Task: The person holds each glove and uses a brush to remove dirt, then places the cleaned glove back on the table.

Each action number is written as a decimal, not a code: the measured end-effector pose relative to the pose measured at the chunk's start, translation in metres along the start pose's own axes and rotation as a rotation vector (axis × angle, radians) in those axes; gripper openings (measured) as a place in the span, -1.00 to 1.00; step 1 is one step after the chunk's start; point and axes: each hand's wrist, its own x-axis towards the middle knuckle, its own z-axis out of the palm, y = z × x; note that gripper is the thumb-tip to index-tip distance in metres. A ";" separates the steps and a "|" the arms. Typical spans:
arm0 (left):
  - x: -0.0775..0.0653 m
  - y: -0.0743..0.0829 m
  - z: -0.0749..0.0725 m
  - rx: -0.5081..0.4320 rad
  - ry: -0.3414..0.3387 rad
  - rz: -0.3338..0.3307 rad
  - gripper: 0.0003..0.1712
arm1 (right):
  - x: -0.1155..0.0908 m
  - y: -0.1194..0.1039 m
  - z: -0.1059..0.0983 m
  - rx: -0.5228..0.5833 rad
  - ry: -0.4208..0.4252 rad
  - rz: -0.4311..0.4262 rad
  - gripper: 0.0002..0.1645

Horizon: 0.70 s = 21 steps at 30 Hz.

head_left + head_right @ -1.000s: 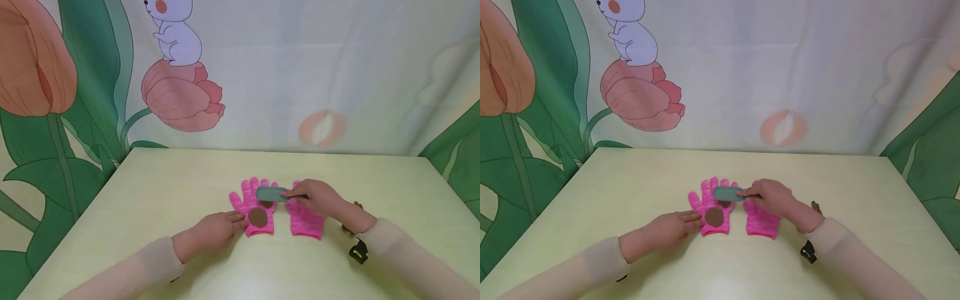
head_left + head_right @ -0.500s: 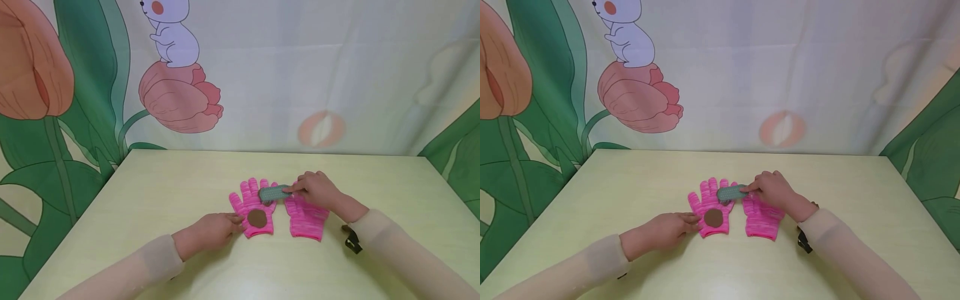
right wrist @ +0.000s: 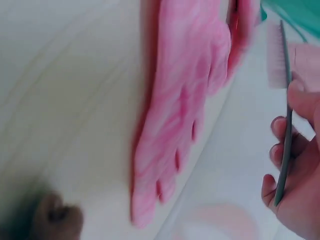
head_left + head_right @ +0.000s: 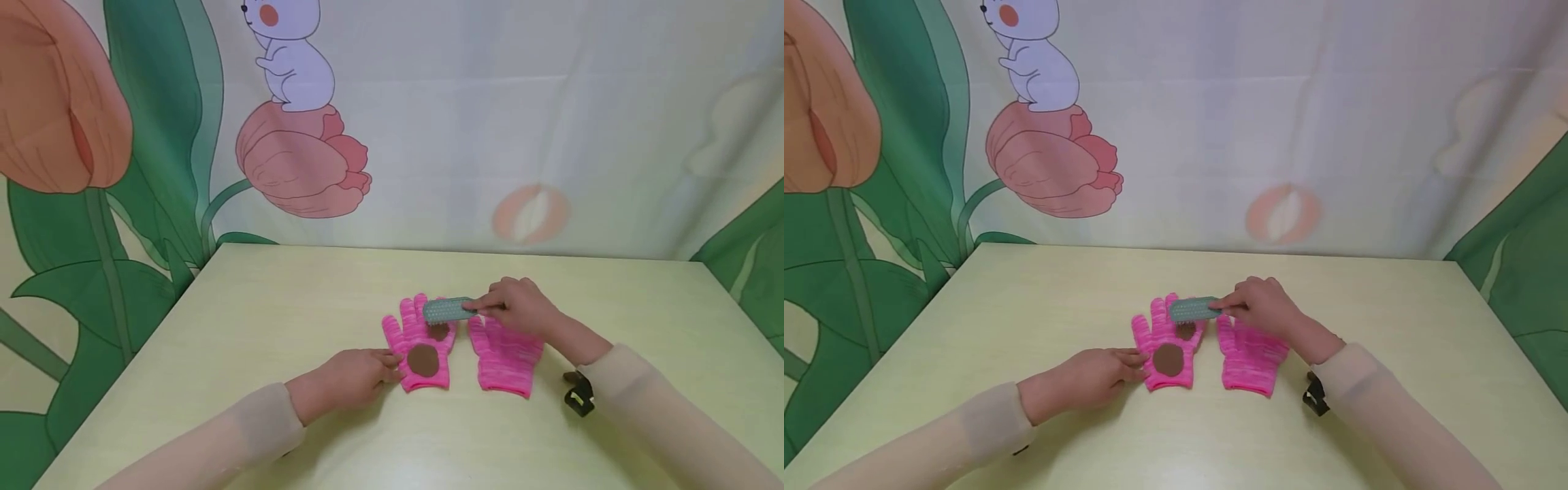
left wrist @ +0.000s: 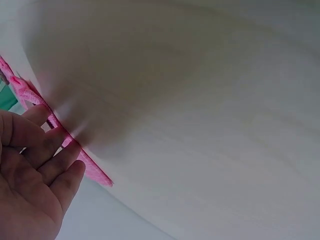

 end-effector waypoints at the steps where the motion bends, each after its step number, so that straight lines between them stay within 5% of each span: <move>1: 0.000 0.000 0.000 -0.005 -0.003 -0.002 -0.62 | 0.001 -0.002 0.002 0.006 -0.008 -0.030 -0.66; 5: 0.002 0.000 -0.001 -0.007 -0.001 -0.008 -0.62 | 0.003 -0.003 0.010 -0.020 -0.045 -0.066 -0.69; 21: 0.002 0.002 -0.003 -0.020 -0.018 -0.028 -0.60 | -0.004 0.027 -0.001 -0.071 -0.053 0.071 -0.65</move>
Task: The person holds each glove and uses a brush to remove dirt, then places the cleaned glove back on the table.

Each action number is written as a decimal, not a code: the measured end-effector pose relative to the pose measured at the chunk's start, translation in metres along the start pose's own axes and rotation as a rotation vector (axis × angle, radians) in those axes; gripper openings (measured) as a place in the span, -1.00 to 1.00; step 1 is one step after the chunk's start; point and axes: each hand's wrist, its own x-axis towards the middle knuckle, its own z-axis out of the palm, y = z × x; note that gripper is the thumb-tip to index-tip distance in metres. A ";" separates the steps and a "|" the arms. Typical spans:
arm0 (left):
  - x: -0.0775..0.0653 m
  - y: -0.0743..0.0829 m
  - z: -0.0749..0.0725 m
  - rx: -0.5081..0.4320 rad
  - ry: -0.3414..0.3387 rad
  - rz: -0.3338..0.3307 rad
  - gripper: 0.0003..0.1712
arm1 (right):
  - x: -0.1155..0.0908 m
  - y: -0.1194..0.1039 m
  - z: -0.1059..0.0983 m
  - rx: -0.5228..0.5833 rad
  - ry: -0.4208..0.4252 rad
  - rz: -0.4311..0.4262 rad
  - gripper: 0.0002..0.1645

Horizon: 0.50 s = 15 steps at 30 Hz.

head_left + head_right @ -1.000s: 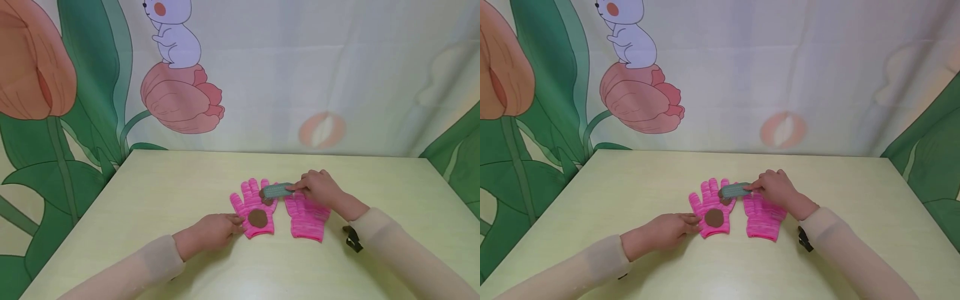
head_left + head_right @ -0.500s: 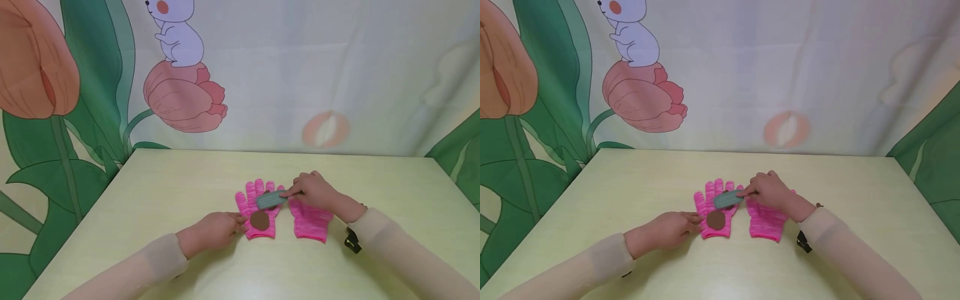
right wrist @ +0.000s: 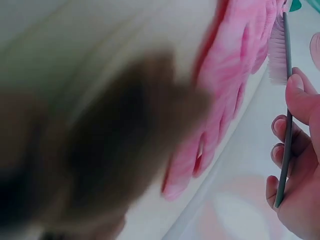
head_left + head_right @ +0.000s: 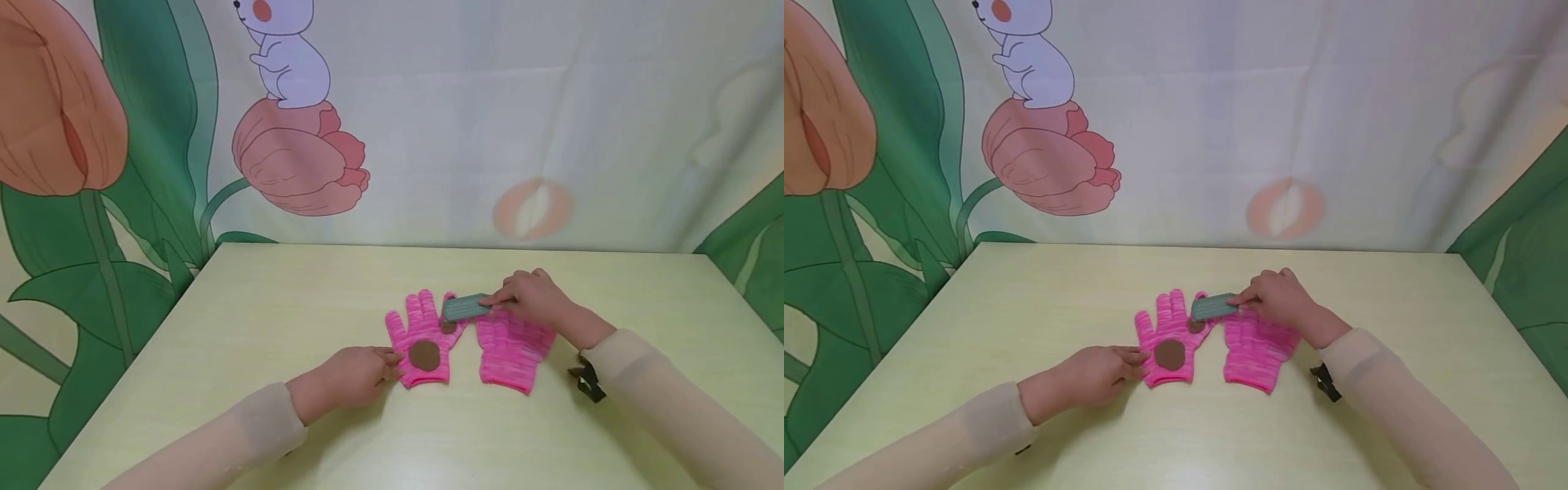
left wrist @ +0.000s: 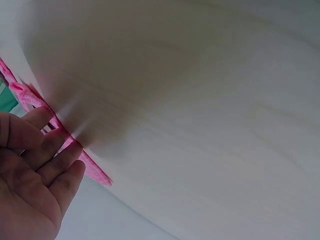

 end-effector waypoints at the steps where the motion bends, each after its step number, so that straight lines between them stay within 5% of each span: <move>1: 0.000 -0.001 0.001 -0.001 0.006 -0.001 -0.61 | 0.000 0.001 -0.001 0.005 0.001 -0.004 -0.66; 8: 0.000 -0.001 0.002 -0.006 0.005 -0.004 -0.61 | 0.000 -0.008 -0.005 0.143 0.018 -0.096 -0.68; 12: 0.000 -0.001 0.001 0.000 0.013 -0.007 -0.62 | 0.003 -0.018 -0.001 0.125 -0.019 -0.200 -0.68; 15: 0.000 -0.001 0.000 0.010 0.025 0.001 -0.63 | 0.004 -0.019 0.000 0.081 -0.030 -0.159 -0.68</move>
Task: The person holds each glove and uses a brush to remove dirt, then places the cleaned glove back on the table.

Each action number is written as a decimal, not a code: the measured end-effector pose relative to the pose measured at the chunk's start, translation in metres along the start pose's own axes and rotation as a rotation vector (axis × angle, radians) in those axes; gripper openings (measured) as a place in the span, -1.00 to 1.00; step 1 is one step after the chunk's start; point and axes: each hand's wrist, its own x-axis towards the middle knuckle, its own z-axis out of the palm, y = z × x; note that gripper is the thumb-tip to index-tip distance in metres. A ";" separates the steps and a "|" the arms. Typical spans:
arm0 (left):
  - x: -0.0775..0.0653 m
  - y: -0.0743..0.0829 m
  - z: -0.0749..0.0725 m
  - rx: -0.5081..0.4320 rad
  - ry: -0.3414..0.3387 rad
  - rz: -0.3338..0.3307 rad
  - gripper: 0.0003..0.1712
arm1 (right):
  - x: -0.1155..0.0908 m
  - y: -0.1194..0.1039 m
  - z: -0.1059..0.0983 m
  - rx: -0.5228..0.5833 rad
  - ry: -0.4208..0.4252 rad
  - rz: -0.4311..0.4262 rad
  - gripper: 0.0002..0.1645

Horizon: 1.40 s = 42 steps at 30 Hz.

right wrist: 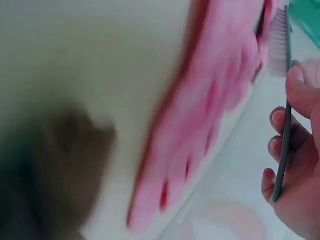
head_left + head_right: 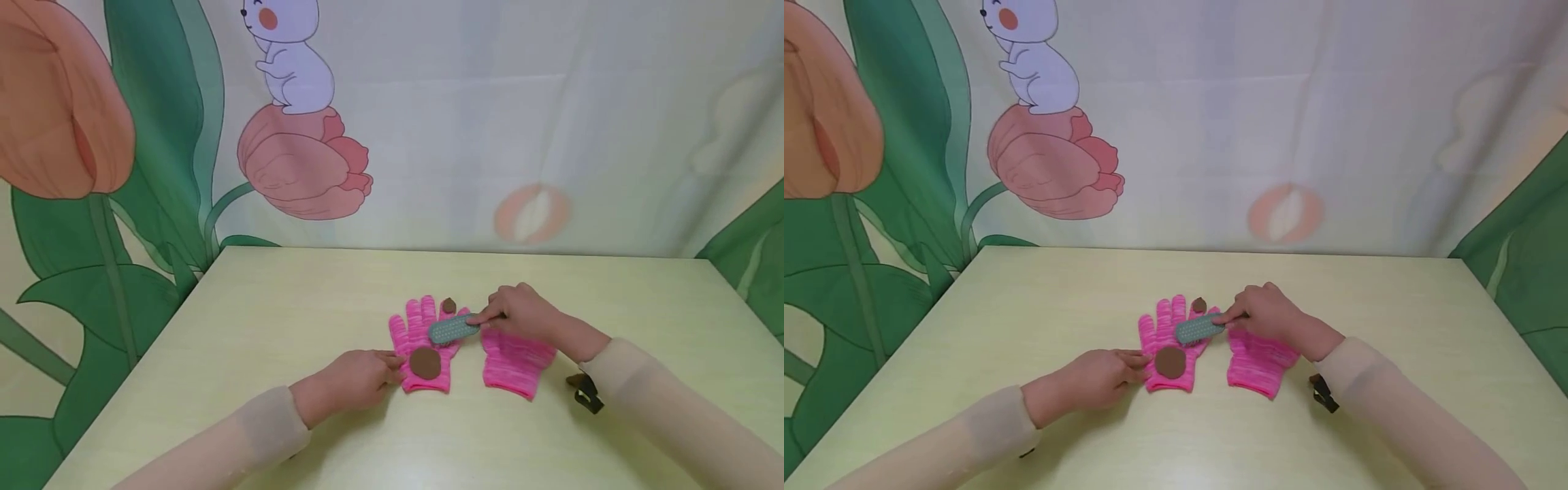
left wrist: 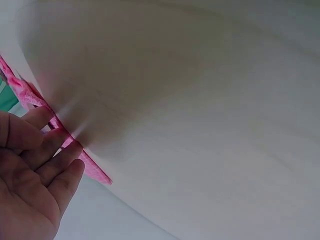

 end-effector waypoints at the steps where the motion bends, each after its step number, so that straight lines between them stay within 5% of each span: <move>1: 0.000 0.000 0.000 0.004 0.004 0.004 -0.63 | 0.000 0.001 0.000 -0.014 0.001 0.026 -0.67; 10: 0.002 0.002 -0.001 -0.002 -0.009 -0.013 -0.64 | 0.001 0.019 -0.009 -0.128 0.009 0.142 -0.66; 16: 0.001 0.002 0.002 0.019 0.004 -0.001 -0.61 | -0.004 0.017 -0.014 0.049 -0.017 0.180 -0.68; 21: 0.000 0.002 0.003 0.018 0.012 -0.004 -0.62 | 0.000 0.001 -0.012 0.149 -0.012 0.085 -0.67; 26: -0.002 0.002 0.004 0.006 0.016 -0.005 -0.62 | 0.003 -0.008 -0.001 0.097 -0.019 0.027 -0.69; 36: -0.003 0.004 0.002 -0.017 0.018 -0.024 -0.64 | 0.004 0.012 -0.004 -0.039 0.011 0.137 -0.65; 42: -0.003 0.006 0.003 -0.012 0.031 -0.014 -0.63 | -0.003 0.017 -0.011 0.023 -0.023 0.188 -0.67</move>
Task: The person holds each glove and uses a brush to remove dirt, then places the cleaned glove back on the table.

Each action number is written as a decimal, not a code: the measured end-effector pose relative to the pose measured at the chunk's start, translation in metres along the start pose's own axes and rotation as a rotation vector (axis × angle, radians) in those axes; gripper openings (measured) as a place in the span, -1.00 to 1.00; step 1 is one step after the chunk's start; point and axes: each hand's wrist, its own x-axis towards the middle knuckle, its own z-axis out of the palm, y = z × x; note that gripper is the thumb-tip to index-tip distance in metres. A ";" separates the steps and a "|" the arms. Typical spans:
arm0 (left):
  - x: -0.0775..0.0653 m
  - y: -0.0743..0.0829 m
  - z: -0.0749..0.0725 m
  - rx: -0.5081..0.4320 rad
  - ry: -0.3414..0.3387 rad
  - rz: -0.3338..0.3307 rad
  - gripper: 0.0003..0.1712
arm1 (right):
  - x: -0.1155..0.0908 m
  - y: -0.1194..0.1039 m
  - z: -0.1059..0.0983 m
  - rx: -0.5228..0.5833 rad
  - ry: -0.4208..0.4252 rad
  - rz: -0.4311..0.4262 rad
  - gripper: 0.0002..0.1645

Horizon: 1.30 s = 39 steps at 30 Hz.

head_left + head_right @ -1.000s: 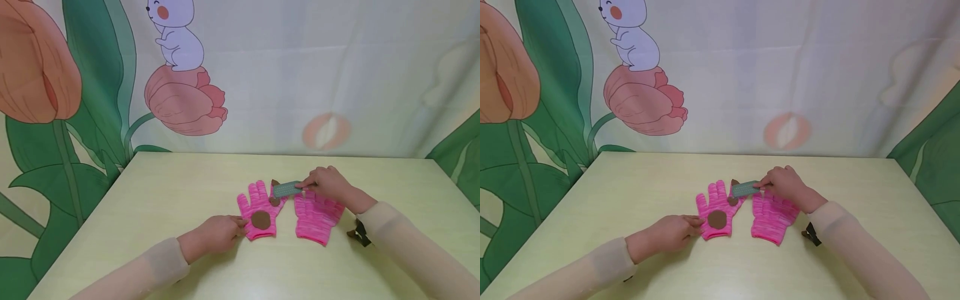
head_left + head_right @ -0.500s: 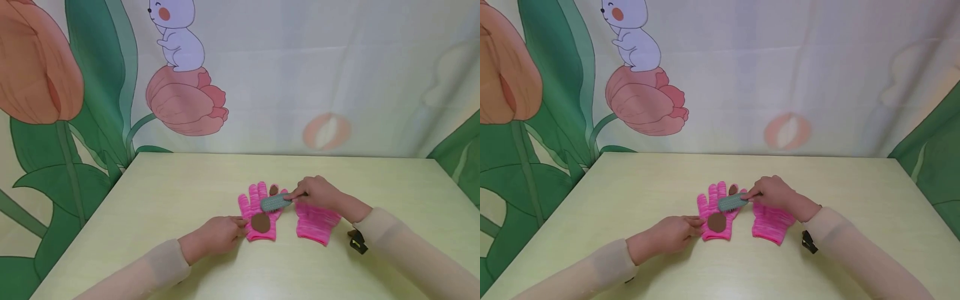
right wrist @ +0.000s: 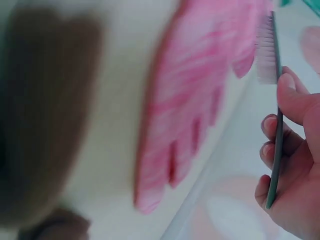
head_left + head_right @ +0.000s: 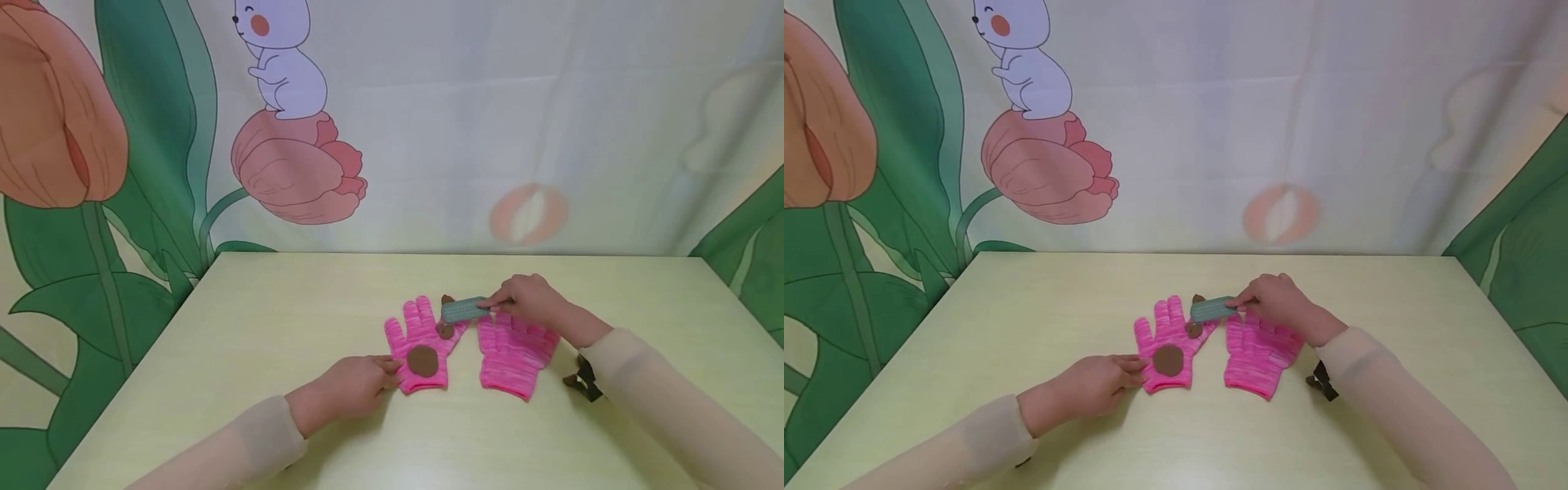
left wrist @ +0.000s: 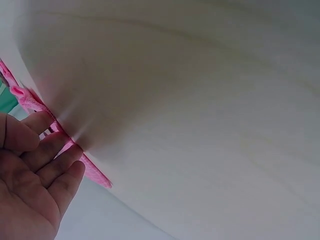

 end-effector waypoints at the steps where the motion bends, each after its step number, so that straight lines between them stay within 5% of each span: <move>1: 0.000 0.000 0.000 0.006 0.002 0.003 -0.63 | -0.001 -0.001 -0.001 0.033 -0.002 0.000 -0.67; 6: 0.002 0.000 0.001 0.022 0.000 0.009 -0.62 | -0.004 -0.013 -0.006 0.143 0.012 -0.111 -0.67; 11: 0.002 0.000 -0.001 0.023 -0.013 0.001 -0.62 | -0.005 -0.020 0.001 0.089 0.018 -0.263 -0.67; 16: 0.003 -0.001 -0.001 0.023 -0.009 0.017 -0.62 | -0.006 -0.015 0.006 -0.010 0.046 -0.219 -0.67; 28: 0.002 -0.001 -0.001 -0.021 -0.027 -0.005 -0.65 | -0.002 0.007 -0.001 -0.082 0.034 0.089 -0.69; 36: 0.003 -0.001 -0.001 -0.002 -0.024 -0.006 -0.63 | 0.001 -0.017 -0.006 0.150 0.019 -0.071 -0.66; 39: 0.003 -0.001 0.000 -0.018 -0.029 -0.016 -0.63 | 0.002 -0.029 0.004 0.152 -0.027 -0.130 -0.69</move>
